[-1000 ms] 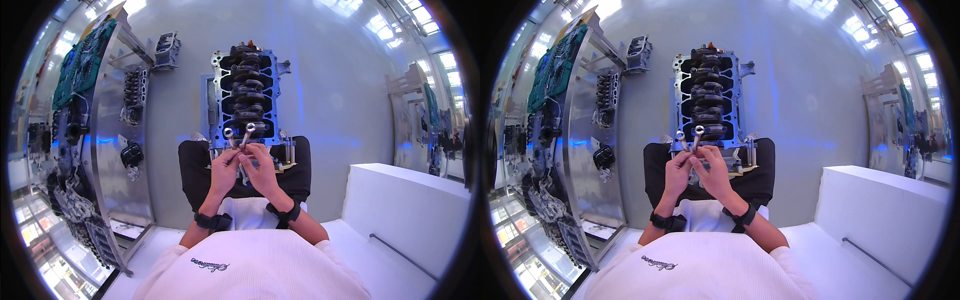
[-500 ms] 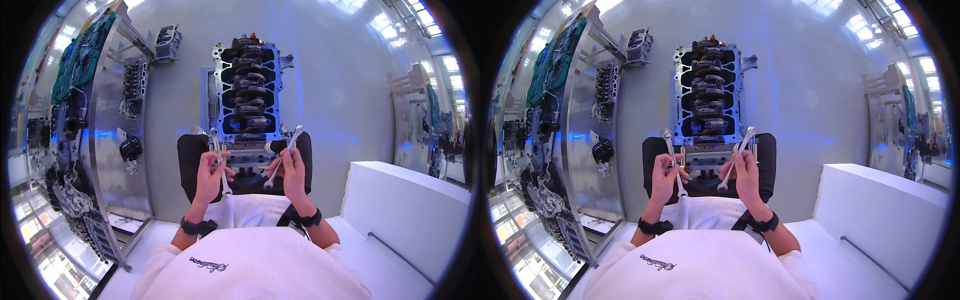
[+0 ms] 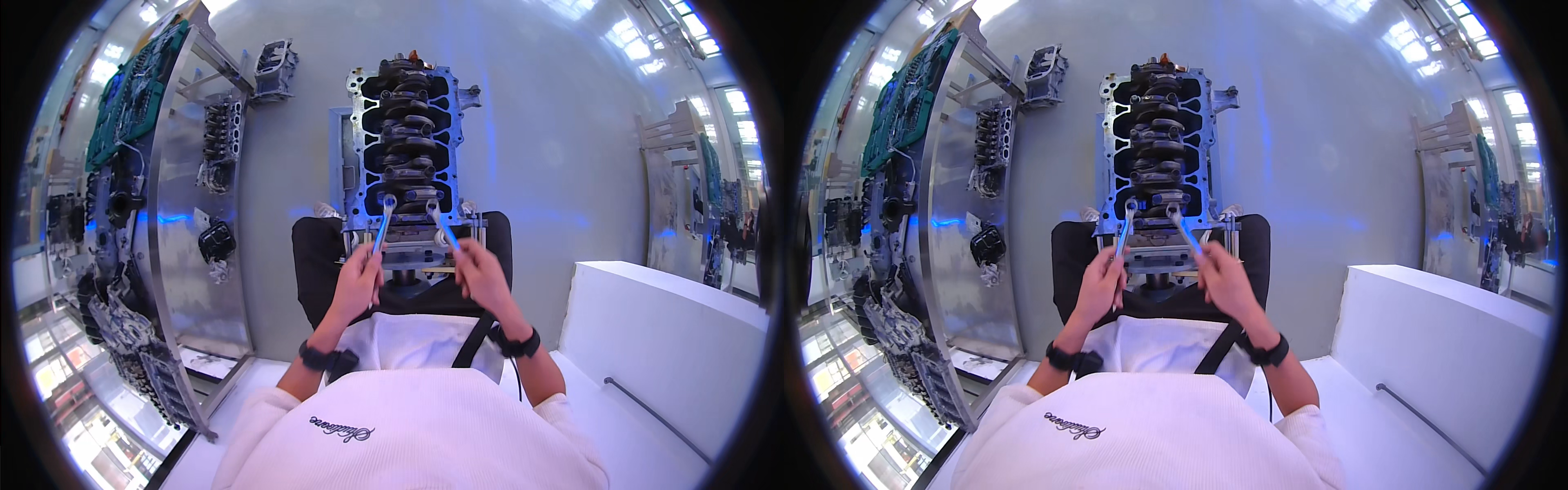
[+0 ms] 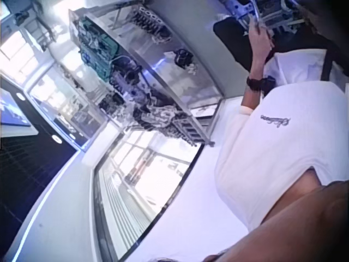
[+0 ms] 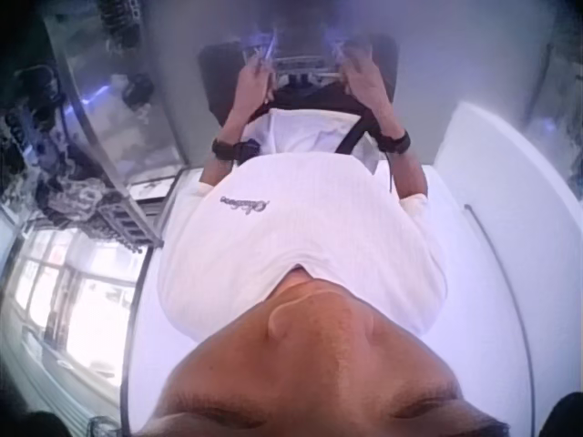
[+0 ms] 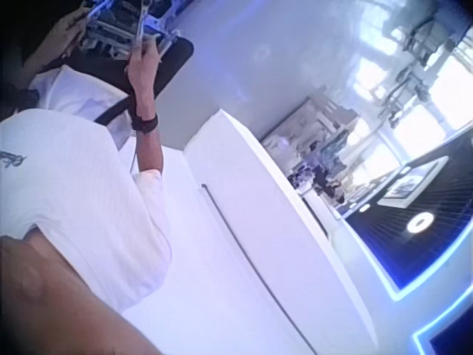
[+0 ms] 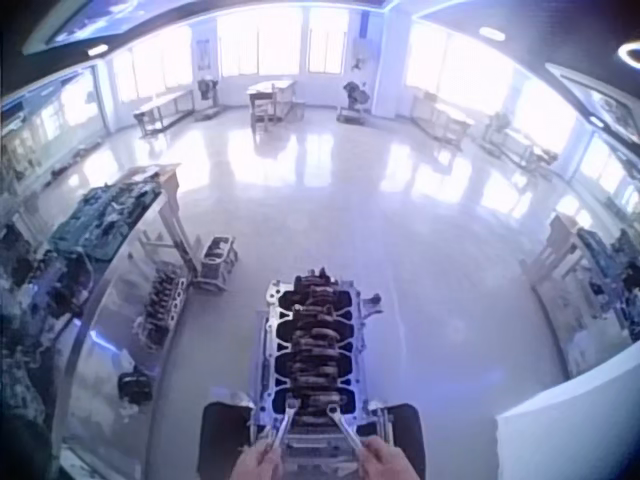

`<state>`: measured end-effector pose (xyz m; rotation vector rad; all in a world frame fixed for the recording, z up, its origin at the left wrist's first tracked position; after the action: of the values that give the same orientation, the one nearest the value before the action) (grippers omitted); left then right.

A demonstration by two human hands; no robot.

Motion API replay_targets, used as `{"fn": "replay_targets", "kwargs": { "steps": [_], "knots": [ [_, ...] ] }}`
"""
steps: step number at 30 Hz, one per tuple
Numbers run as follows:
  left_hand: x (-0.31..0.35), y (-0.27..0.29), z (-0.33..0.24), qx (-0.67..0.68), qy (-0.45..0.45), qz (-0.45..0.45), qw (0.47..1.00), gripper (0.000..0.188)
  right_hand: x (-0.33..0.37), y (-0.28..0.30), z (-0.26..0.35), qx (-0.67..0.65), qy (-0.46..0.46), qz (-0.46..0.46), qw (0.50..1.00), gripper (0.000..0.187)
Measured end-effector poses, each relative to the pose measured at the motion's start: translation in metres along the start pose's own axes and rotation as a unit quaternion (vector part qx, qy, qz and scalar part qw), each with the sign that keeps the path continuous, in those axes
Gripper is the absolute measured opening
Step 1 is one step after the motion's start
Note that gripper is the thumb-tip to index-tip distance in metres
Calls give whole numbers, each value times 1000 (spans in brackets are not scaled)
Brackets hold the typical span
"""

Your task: Using wrenches to tighten components on an engine block crankshaft assembly.

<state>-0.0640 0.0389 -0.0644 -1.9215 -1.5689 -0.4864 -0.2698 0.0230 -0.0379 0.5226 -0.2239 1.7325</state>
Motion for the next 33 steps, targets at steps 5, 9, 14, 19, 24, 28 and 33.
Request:
{"fn": "replay_targets", "kwargs": {
  "steps": [5, 9, 14, 19, 24, 28, 33],
  "knots": [
    [-41, 12, -18, 58, -63, -70, 994, 24, -48, 20, 17, 51, 20, -42, 998, 20],
    [-50, 5, -16, 58, -63, -89, 992, 24, -60, 19, 13, 51, 15, -43, 998, 23],
    [-53, 1, -6, 41, -58, -88, 994, 23, -64, 20, 13, 66, 12, -62, 996, 25],
    [-60, 3, -10, 32, -53, -93, 994, 22, -64, 14, 18, 86, 0, -53, 995, 25],
    [-66, -9, -11, 74, -17, -66, 995, 21, -63, 5, 16, 27, -32, -13, 999, 27],
    [-66, -20, -14, 153, 42, -35, 987, 18, -64, -8, 18, -38, -51, 24, 998, 27],
    [-69, -20, -8, 164, 46, -16, 985, 19, -71, 1, 3, -44, -68, 42, 996, 28]
  ]
}}
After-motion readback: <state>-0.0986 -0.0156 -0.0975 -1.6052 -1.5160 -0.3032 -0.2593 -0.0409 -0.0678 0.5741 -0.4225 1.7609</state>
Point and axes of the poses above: each hand's wrist, its own x-axis away from the middle knuckle, its own y-axis out of the back of the hand, z = x × y, the point moved 8 cm from there along -x, towards the middle knuckle, and after that the axes turned 6 degrees about y, right-handed, at the moved point
